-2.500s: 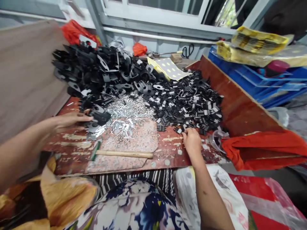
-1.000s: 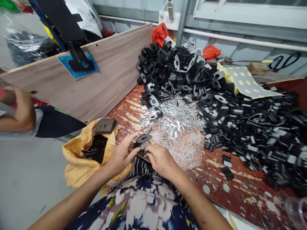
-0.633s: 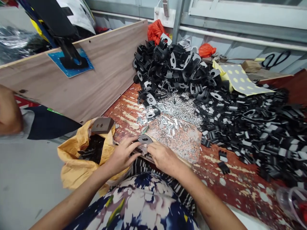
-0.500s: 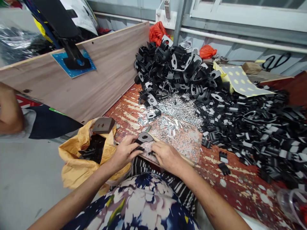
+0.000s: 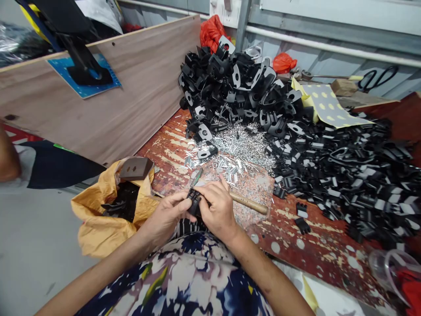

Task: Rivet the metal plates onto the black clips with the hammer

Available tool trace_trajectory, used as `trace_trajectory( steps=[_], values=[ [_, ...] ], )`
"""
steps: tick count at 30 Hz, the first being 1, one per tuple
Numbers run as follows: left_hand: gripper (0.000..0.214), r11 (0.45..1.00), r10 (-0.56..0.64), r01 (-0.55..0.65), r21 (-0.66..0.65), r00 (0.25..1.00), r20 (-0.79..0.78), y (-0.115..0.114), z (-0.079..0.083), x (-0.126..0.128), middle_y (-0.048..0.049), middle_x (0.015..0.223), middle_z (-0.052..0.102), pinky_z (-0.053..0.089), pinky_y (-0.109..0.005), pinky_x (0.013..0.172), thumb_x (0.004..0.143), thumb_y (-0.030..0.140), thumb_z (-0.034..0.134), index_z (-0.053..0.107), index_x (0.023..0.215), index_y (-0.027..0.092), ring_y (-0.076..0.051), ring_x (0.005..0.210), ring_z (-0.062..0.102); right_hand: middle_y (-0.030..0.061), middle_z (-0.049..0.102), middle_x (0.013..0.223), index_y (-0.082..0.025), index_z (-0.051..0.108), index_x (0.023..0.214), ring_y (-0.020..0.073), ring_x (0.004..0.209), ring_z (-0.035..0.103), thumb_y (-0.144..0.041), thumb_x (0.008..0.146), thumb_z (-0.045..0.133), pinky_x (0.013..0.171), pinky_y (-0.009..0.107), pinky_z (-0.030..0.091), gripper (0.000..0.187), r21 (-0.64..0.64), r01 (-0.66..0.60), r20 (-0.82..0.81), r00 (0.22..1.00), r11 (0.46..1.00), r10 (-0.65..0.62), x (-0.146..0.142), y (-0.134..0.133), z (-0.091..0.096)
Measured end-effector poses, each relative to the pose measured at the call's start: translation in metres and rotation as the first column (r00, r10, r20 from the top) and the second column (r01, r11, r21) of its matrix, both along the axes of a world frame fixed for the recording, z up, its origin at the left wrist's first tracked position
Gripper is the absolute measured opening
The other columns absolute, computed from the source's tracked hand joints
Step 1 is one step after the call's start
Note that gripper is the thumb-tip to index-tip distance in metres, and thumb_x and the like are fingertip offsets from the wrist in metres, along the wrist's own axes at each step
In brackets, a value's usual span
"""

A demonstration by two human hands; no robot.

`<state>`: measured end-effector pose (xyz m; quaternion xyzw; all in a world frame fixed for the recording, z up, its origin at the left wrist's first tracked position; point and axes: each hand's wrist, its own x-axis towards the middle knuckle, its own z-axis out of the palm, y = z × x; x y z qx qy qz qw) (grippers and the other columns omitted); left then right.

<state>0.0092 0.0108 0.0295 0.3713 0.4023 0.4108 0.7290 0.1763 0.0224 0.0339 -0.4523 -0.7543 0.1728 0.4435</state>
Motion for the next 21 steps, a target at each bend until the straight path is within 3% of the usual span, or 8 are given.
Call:
trace_trajectory(
  steps=[7, 14, 21],
  values=[
    [0.027, 1.0, 0.0, 0.001, -0.011, 0.997, 0.071, 0.0, 0.002, -0.001, -0.0049, 0.093, 0.06, 0.06, -0.023, 0.06, 0.081, 0.045, 0.081, 0.081, 0.085, 0.019, -0.013, 0.074, 0.058, 0.0004, 0.075, 0.088, -0.029, 0.076, 0.106, 0.0177, 0.082, 0.069, -0.017, 0.095, 0.057, 0.117, 0.061, 0.037, 0.026, -0.052, 0.061, -0.147, 0.987, 0.997, -0.068, 0.001, -0.004, -0.006],
    [0.026, 1.0, 0.009, -0.01, 0.012, 0.994, 0.106, 0.002, 0.001, -0.004, -0.0049, 0.094, 0.059, 0.06, -0.022, 0.059, 0.083, 0.043, 0.08, 0.082, 0.088, 0.017, -0.012, 0.073, 0.058, 0.0014, 0.076, 0.088, -0.03, 0.075, 0.118, 0.0201, 0.086, 0.07, -0.01, 0.093, 0.056, 0.119, 0.064, 0.032, 0.037, 0.118, 0.038, -0.015, 0.999, 0.992, -0.037, 0.0, -0.007, -0.003],
    [0.031, 0.999, 0.015, -0.012, -0.031, 0.993, 0.116, 0.004, 0.003, -0.013, -0.0043, 0.086, 0.059, 0.054, -0.018, 0.051, 0.079, 0.045, 0.083, 0.081, 0.084, 0.014, -0.011, 0.065, 0.056, 0.0003, 0.075, 0.085, -0.03, 0.074, 0.12, 0.0175, 0.081, 0.069, -0.012, 0.095, 0.057, 0.114, 0.059, 0.04, 0.035, 0.034, -0.016, -0.064, 0.998, 0.999, 0.018, -0.006, -0.007, -0.009]
  ],
)
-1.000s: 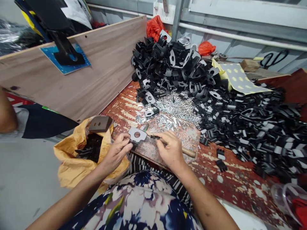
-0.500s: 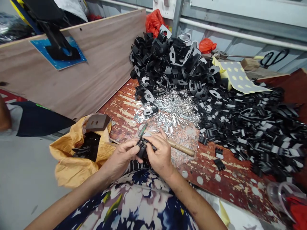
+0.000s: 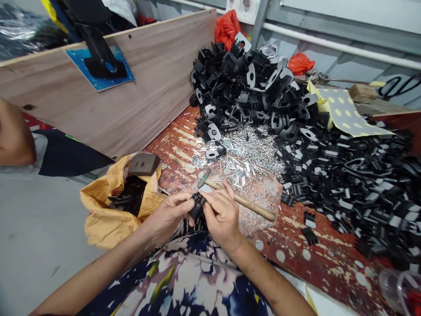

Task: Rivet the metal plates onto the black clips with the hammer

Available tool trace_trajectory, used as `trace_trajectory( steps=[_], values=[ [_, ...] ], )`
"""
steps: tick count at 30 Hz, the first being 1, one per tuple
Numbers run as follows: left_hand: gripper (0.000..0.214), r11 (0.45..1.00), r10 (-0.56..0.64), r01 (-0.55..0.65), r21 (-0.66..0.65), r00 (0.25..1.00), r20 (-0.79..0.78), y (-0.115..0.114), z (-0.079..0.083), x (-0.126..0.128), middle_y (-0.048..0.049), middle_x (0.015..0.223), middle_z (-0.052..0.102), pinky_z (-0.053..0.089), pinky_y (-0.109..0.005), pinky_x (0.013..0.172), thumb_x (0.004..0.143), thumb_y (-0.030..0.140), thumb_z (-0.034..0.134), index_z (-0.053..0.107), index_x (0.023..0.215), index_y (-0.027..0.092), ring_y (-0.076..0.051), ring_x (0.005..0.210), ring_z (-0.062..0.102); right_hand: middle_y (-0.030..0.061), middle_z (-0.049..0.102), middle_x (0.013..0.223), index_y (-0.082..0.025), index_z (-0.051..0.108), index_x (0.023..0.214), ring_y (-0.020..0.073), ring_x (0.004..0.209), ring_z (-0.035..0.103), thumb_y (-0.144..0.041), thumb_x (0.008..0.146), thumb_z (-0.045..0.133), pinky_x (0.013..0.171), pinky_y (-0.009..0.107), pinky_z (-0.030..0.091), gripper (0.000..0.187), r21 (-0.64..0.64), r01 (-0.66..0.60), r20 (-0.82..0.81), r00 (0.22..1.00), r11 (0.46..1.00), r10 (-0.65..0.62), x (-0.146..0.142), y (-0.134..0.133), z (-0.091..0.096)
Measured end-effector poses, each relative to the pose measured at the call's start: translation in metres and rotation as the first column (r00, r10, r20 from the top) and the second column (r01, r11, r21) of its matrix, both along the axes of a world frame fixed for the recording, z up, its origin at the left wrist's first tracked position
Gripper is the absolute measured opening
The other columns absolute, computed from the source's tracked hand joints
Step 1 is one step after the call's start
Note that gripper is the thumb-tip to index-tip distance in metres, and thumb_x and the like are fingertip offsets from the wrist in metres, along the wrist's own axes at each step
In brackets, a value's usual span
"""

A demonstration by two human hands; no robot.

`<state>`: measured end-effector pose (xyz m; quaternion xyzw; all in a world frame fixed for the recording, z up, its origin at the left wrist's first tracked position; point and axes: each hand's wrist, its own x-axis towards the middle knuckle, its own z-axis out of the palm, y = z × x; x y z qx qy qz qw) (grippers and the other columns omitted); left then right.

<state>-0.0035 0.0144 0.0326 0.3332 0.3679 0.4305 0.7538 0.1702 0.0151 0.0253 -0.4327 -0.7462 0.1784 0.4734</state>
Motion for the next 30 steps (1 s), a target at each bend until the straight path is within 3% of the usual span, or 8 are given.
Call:
trace_trajectory(
  steps=[6, 10, 14, 18, 20, 23, 26, 30],
  values=[
    [0.029, 0.996, 0.067, -0.063, -0.067, 0.995, 0.072, 0.004, -0.009, -0.008, -0.0001, 0.072, 0.056, 0.05, -0.017, 0.049, 0.078, 0.042, 0.085, 0.077, 0.079, 0.014, -0.008, 0.056, 0.051, 0.0011, 0.076, 0.087, -0.03, 0.076, 0.116, 0.0194, 0.085, 0.07, -0.015, 0.095, 0.056, 0.117, 0.061, 0.036, 0.033, -0.022, 0.007, 0.043, 0.999, 1.0, -0.006, -0.015, 0.007, -0.003],
    [0.032, 0.994, 0.11, -0.109, 0.032, 0.994, -0.025, 0.008, -0.016, -0.017, -0.0059, 0.098, 0.057, 0.049, -0.017, 0.046, 0.077, 0.046, 0.084, 0.08, 0.08, 0.014, -0.008, 0.063, 0.053, 0.0035, 0.079, 0.096, -0.029, 0.078, 0.116, 0.0213, 0.091, 0.073, -0.023, 0.096, 0.059, 0.114, 0.052, 0.045, 0.028, -0.285, -0.079, -0.099, 0.994, 0.955, 0.053, -0.025, 0.003, -0.005],
    [0.034, 0.986, 0.151, -0.143, 0.084, 0.984, -0.097, 0.012, -0.02, -0.035, -0.0121, 0.135, 0.051, 0.047, -0.017, 0.044, 0.078, 0.047, 0.082, 0.078, 0.074, 0.013, -0.009, 0.071, 0.054, 0.0058, 0.078, 0.115, -0.026, 0.075, 0.125, 0.0241, 0.106, 0.073, -0.028, 0.095, 0.06, 0.097, 0.041, 0.058, 0.033, -0.544, -0.267, -0.244, 0.957, 0.795, 0.155, -0.027, 0.014, 0.002],
    [0.03, 0.976, 0.208, -0.199, 0.086, 0.971, -0.114, 0.013, -0.024, -0.059, -0.0109, 0.119, 0.062, 0.044, -0.019, 0.047, 0.08, 0.044, 0.081, 0.078, 0.079, 0.014, -0.008, 0.062, 0.051, 0.0031, 0.079, 0.112, -0.025, 0.075, 0.124, 0.0206, 0.099, 0.074, -0.025, 0.094, 0.058, 0.094, 0.039, 0.058, 0.034, -0.66, -0.442, -0.137, 0.866, 0.608, 0.481, -0.032, 0.069, 0.021],
    [0.027, 0.959, 0.28, -0.273, 0.076, 0.954, -0.107, 0.011, -0.027, -0.07, -0.0066, 0.096, 0.065, 0.044, -0.02, 0.052, 0.078, 0.041, 0.083, 0.078, 0.079, 0.015, -0.008, 0.06, 0.049, 0.0023, 0.08, 0.111, -0.025, 0.075, 0.121, 0.0193, 0.1, 0.074, -0.024, 0.097, 0.055, 0.095, 0.037, 0.057, 0.031, -0.626, -0.283, 0.146, 0.873, 0.727, 0.465, -0.046, 0.109, 0.026],
    [0.026, 0.926, 0.377, -0.368, 0.085, 0.916, -0.135, 0.007, -0.031, -0.081, -0.0041, 0.08, 0.062, 0.046, -0.021, 0.057, 0.075, 0.039, 0.086, 0.076, 0.073, 0.014, -0.011, 0.063, 0.051, 0.0088, 0.075, 0.122, -0.022, 0.075, 0.117, 0.0233, 0.112, 0.069, -0.021, 0.099, 0.052, 0.101, 0.038, 0.051, 0.029, -0.36, 0.014, 0.545, 0.814, 0.933, 0.199, -0.078, 0.166, 0.017],
    [0.029, 0.928, 0.373, -0.36, 0.102, 0.909, -0.185, 0.002, -0.036, -0.087, -0.0051, 0.076, 0.062, 0.047, -0.023, 0.06, 0.077, 0.04, 0.084, 0.075, 0.071, 0.014, -0.014, 0.066, 0.052, 0.0192, 0.073, 0.117, -0.012, 0.074, 0.109, 0.0299, 0.115, 0.066, -0.02, 0.095, 0.059, 0.102, 0.043, 0.048, 0.022, -0.306, 0.03, 0.609, 0.774, 0.952, 0.172, -0.109, 0.203, 0.0],
    [0.032, 0.937, 0.35, -0.346, 0.056, 0.915, -0.203, 0.003, -0.038, -0.093, -0.0046, 0.077, 0.061, 0.049, -0.024, 0.059, 0.076, 0.045, 0.083, 0.076, 0.077, 0.014, -0.013, 0.063, 0.052, 0.0138, 0.074, 0.114, -0.014, 0.074, 0.108, 0.0236, 0.113, 0.066, -0.008, 0.09, 0.062, 0.102, 0.036, 0.048, 0.023, -0.305, -0.083, 0.607, 0.75, 0.949, 0.261, -0.116, 0.201, -0.005]
  ],
)
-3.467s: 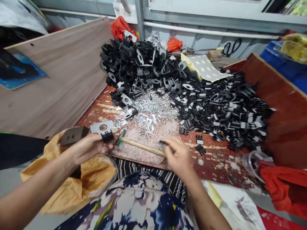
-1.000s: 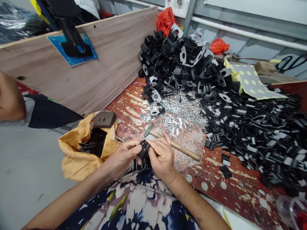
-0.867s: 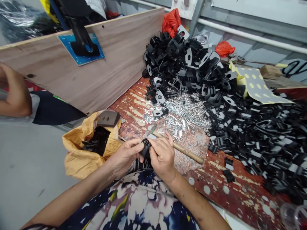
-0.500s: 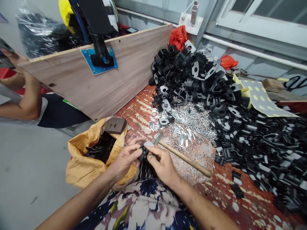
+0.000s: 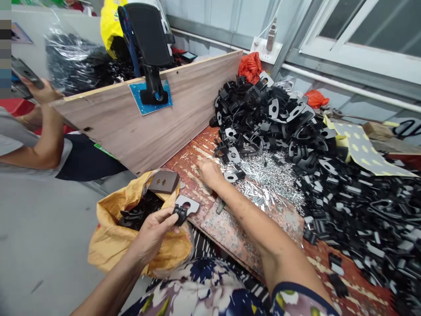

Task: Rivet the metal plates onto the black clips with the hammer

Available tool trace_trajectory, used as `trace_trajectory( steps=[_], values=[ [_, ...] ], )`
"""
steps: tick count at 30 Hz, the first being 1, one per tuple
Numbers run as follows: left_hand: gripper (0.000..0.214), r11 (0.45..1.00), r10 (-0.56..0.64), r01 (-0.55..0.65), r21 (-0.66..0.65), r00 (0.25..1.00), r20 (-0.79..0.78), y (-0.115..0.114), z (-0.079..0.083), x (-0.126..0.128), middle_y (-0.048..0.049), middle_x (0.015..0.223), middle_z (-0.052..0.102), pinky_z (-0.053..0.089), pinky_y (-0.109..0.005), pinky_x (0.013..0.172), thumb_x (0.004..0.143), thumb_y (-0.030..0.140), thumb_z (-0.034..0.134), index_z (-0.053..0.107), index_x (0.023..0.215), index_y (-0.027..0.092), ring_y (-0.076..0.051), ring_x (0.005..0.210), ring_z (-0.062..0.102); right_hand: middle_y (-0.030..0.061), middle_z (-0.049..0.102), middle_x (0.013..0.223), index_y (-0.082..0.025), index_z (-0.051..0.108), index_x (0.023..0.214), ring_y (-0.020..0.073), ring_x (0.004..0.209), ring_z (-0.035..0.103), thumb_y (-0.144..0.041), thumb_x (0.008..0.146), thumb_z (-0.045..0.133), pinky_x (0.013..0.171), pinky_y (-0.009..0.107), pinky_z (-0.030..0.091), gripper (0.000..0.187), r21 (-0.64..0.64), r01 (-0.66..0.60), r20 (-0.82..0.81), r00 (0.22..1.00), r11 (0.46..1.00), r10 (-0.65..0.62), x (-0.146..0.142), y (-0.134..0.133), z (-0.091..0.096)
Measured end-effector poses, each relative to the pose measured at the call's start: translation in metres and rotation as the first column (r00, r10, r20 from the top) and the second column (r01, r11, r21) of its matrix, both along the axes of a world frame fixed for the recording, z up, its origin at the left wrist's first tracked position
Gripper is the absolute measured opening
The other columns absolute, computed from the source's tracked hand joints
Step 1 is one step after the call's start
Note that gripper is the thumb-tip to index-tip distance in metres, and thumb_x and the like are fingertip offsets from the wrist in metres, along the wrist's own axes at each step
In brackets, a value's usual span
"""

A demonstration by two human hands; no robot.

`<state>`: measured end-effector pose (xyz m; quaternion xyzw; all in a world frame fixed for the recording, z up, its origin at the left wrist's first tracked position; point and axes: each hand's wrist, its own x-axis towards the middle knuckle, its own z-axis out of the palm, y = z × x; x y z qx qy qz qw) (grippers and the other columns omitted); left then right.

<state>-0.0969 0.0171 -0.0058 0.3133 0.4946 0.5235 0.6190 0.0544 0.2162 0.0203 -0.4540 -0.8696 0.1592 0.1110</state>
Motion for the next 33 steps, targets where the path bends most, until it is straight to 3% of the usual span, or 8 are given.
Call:
trace_trajectory(
  steps=[3, 7, 11, 16, 21, 25, 28, 33],
  values=[
    [0.037, 1.0, -0.007, 0.007, -0.021, 1.0, -0.009, 0.008, 0.002, -0.001, -0.004, 0.077, 0.059, 0.053, -0.025, 0.059, 0.074, 0.05, 0.084, 0.075, 0.075, 0.014, -0.014, 0.064, 0.052, 0.0044, 0.075, 0.117, -0.022, 0.071, 0.12, 0.0158, 0.107, 0.068, -0.012, 0.091, 0.066, 0.097, 0.03, 0.053, 0.032, -0.029, -0.221, -0.208, 0.955, 0.975, 0.21, 0.019, -0.037, 0.013],
    [0.044, 0.998, -0.059, 0.058, -0.007, 0.996, -0.066, 0.018, 0.004, 0.008, -0.0011, 0.068, 0.053, 0.052, -0.025, 0.052, 0.07, 0.056, 0.084, 0.071, 0.064, 0.015, -0.015, 0.06, 0.05, -0.0006, 0.079, 0.104, -0.029, 0.073, 0.122, 0.0129, 0.09, 0.074, -0.018, 0.097, 0.062, 0.084, 0.029, 0.06, 0.029, -0.004, -0.473, -0.457, 0.784, 0.881, 0.419, 0.046, -0.094, 0.032],
    [0.046, 0.994, -0.101, 0.104, 0.015, 0.988, -0.114, 0.021, 0.002, 0.014, 0.0006, 0.062, 0.05, 0.044, -0.023, 0.049, 0.069, 0.056, 0.084, 0.064, 0.055, 0.017, -0.014, 0.058, 0.047, 0.0024, 0.08, 0.107, -0.028, 0.071, 0.126, 0.0149, 0.094, 0.076, -0.016, 0.099, 0.058, 0.084, 0.032, 0.063, 0.033, 0.085, -0.429, -0.437, 0.795, 0.899, 0.42, 0.054, -0.121, 0.031],
    [0.053, 0.997, -0.007, 0.025, 0.073, 0.969, -0.246, 0.021, -0.002, 0.006, 0.003, 0.055, 0.04, 0.035, -0.022, 0.051, 0.075, 0.051, 0.079, 0.048, 0.048, 0.019, -0.013, 0.056, 0.038, 0.0065, 0.08, 0.112, -0.021, 0.07, 0.125, 0.017, 0.103, 0.076, -0.018, 0.101, 0.055, 0.091, 0.032, 0.064, 0.029, 0.214, -0.317, -0.439, 0.814, 0.924, 0.381, 0.044, -0.125, 0.017],
    [0.039, 0.991, -0.018, 0.046, 0.124, 0.974, -0.224, 0.02, 0.0, 0.005, 0.0003, 0.065, 0.049, 0.038, -0.024, 0.056, 0.08, 0.048, 0.075, 0.06, 0.059, 0.019, -0.016, 0.063, 0.045, 0.0055, 0.079, 0.116, -0.022, 0.069, 0.128, 0.0153, 0.103, 0.076, -0.019, 0.1, 0.056, 0.09, 0.031, 0.063, 0.031, 0.111, -0.376, -0.512, 0.772, 0.92, 0.377, 0.037, -0.124, 0.022],
    [0.039, 0.989, 0.077, -0.045, 0.141, 0.97, -0.232, 0.018, 0.0, 0.004, -0.0009, 0.068, 0.052, 0.038, -0.025, 0.062, 0.079, 0.04, 0.077, 0.055, 0.053, 0.019, -0.017, 0.069, 0.047, 0.0001, 0.08, 0.111, -0.026, 0.073, 0.122, 0.0124, 0.096, 0.077, -0.023, 0.099, 0.058, 0.087, 0.027, 0.062, 0.027, -0.174, -0.219, -0.443, 0.888, 0.96, 0.122, 0.043, -0.095, 0.026],
    [0.04, 0.987, 0.116, -0.084, 0.139, 0.964, -0.24, 0.017, -0.001, 0.001, -0.0014, 0.07, 0.053, 0.037, -0.025, 0.064, 0.077, 0.035, 0.076, 0.053, 0.05, 0.019, -0.017, 0.07, 0.048, 0.0006, 0.079, 0.118, -0.025, 0.075, 0.118, 0.0122, 0.106, 0.075, -0.019, 0.101, 0.053, 0.098, 0.026, 0.056, 0.029, -0.039, 0.105, 0.018, 0.994, 0.994, -0.104, 0.04, -0.039, 0.024],
    [0.032, 0.996, 0.073, -0.062, 0.065, 0.981, -0.182, 0.014, 0.003, 0.006, -0.001, 0.066, 0.053, 0.038, -0.025, 0.063, 0.072, 0.034, 0.078, 0.058, 0.052, 0.02, -0.019, 0.069, 0.05, 0.017, 0.079, 0.107, -0.015, 0.075, 0.112, 0.0258, 0.105, 0.075, -0.018, 0.097, 0.055, 0.095, 0.034, 0.054, 0.025, 0.073, 0.187, 0.271, 0.942, 0.98, -0.199, 0.008, 0.038, 0.014]
  ],
)
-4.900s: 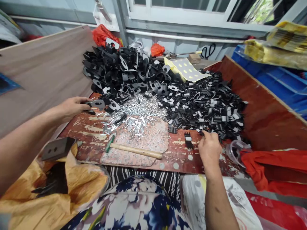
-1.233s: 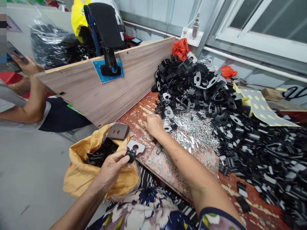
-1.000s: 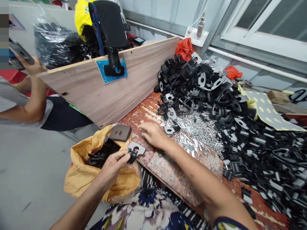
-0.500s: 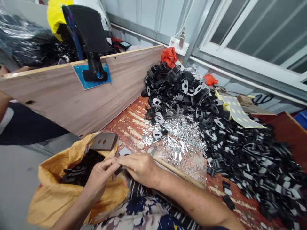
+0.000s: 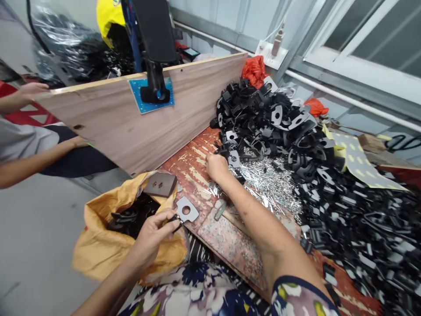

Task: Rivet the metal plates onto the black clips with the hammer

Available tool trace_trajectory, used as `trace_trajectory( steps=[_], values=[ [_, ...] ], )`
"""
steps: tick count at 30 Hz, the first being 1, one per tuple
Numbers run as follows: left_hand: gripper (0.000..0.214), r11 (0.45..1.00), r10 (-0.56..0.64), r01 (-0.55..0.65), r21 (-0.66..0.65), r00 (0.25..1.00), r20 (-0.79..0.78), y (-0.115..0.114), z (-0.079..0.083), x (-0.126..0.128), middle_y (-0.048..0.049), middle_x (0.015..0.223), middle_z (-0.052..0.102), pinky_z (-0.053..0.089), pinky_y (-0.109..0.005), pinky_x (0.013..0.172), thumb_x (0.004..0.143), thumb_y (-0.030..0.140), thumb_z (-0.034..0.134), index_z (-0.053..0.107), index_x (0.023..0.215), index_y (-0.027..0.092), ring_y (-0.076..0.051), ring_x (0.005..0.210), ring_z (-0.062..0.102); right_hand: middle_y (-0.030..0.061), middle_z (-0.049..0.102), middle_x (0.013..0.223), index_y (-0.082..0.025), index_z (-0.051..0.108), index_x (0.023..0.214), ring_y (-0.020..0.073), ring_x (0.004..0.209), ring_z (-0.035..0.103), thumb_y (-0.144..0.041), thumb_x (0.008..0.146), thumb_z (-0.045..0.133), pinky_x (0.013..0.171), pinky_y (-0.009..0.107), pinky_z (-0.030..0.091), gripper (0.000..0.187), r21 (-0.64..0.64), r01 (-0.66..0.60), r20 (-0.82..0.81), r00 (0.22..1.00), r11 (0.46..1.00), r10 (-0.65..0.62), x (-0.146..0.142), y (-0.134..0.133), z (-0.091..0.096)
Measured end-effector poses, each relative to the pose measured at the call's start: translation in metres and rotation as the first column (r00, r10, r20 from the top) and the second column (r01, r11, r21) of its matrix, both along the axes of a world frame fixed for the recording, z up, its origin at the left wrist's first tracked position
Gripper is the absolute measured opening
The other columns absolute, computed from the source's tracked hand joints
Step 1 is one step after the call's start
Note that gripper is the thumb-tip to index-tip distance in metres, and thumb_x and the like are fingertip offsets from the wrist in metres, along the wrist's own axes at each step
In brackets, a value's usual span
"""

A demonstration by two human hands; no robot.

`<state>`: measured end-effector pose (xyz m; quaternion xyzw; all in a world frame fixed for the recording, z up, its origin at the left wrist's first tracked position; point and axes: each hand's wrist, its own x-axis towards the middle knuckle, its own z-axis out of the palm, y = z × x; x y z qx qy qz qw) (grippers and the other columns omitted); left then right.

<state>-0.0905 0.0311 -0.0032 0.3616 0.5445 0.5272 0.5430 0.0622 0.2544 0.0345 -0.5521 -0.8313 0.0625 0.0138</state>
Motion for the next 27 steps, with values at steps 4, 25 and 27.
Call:
trace_trajectory(
  steps=[4, 25, 27],
  values=[
    [0.035, 1.0, 0.007, -0.006, -0.029, 0.998, 0.056, -0.007, 0.001, 0.008, -0.0002, 0.062, 0.052, 0.041, -0.026, 0.069, 0.069, 0.028, 0.078, 0.052, 0.048, 0.02, -0.019, 0.072, 0.053, 0.0243, 0.076, 0.107, -0.007, 0.068, 0.118, 0.0284, 0.106, 0.073, -0.016, 0.091, 0.06, 0.094, 0.033, 0.053, 0.029, -0.012, -0.045, 0.13, 0.99, 0.999, 0.046, -0.027, 0.01, -0.013],
    [0.028, 0.981, 0.118, 0.02, -0.193, 0.728, 0.675, -0.016, 0.017, 0.039, 0.0003, 0.071, 0.065, 0.035, -0.017, 0.039, 0.069, 0.034, 0.09, 0.069, 0.074, 0.015, -0.009, 0.056, 0.052, 0.0021, 0.078, 0.106, -0.032, 0.079, 0.104, 0.0236, 0.104, 0.068, -0.021, 0.097, 0.06, 0.102, 0.051, 0.049, 0.023, 0.143, -0.203, -0.8, 0.552, 0.969, 0.234, 0.053, -0.198, 0.025],
    [0.029, 0.982, 0.103, 0.036, -0.185, 0.72, 0.687, -0.019, 0.018, 0.047, 0.0002, 0.075, 0.066, 0.04, -0.017, 0.04, 0.07, 0.034, 0.09, 0.071, 0.079, 0.015, -0.009, 0.057, 0.053, 0.001, 0.077, 0.11, -0.034, 0.077, 0.108, 0.0233, 0.109, 0.066, -0.021, 0.099, 0.057, 0.111, 0.055, 0.041, 0.026, 0.183, -0.185, -0.775, 0.577, 0.965, 0.258, 0.057, -0.205, 0.021]
  ],
)
